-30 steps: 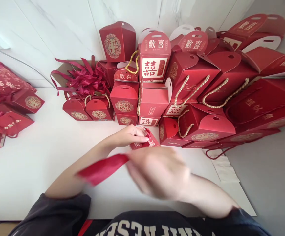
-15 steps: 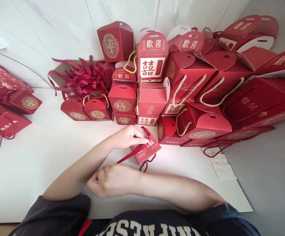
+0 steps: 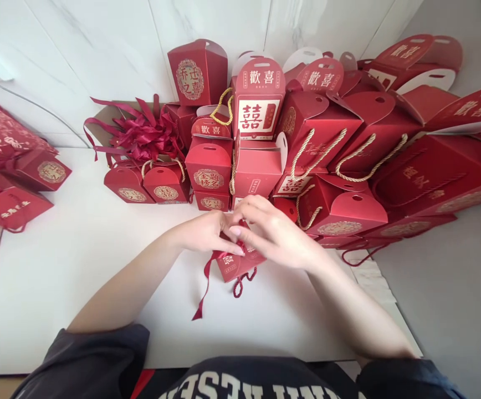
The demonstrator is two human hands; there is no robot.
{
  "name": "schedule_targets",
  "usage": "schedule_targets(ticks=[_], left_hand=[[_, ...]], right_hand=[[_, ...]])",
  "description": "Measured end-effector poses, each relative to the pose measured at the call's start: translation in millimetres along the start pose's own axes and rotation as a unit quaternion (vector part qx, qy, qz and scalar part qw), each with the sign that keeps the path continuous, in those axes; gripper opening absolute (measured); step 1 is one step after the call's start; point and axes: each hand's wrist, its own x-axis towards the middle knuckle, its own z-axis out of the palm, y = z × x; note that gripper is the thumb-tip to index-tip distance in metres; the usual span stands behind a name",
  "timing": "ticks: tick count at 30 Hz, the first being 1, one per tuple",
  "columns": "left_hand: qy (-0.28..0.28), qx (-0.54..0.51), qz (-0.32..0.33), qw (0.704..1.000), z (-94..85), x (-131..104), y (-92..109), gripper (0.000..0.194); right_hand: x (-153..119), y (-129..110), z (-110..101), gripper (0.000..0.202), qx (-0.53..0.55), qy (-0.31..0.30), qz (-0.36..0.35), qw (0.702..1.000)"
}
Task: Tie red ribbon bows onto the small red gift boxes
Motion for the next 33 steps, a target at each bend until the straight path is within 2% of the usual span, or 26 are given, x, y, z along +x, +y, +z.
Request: schedule_targets(ticks=[3,6,11,15,18,21,25,33], left_hand=[[-0.073,-0.016,-0.009,0.997,-2.9,-1.0,10.9,0.031],[-0.076,0.003,-0.020,0.997,-2.8,-1.1,18.4,0.026],[-0.016,0.101,-0.032,0.994,0.2,-6.7,24.9,0.024],[-0.035,0.101,-0.039,0.994,1.8,-9.2,24.6,0.027],[-0.044,0.062,-0.050,0.996,2.0,-6.1,18.1,0.019],[-0.051,0.002,-0.047,0.998,1.4,-1.3,9.3,0.011],[-0.070,-0.028,-0.030,0.997,-0.3,2.5,2.8,0.012],[-0.082,-0.006,-0.078,0.994,-1.8,1.2,11.2,0.012]], right_hand=[[-4.6,22.9,-9.8,0.018,0.053,-0.073,0.041,0.995],[-6.6,32.5,-6.9,0.015,0.091,-0.118,0.000,0.989],[-9.2,33.9,-8.1,0.011,0.110,-0.078,-0.057,0.989],[-20.6,32.1,-5.6,0.013,0.079,-0.031,-0.082,0.993],[-34.5,26.5,2.3,0.012,0.017,-0.002,-0.101,0.995],[-48.1,17.0,11.0,0.012,-0.070,-0.007,-0.126,0.989],[-58.6,6.5,18.0,0.026,-0.181,-0.019,-0.157,0.971],[-61.6,5.5,22.3,0.030,-0.237,-0.009,-0.152,0.960]])
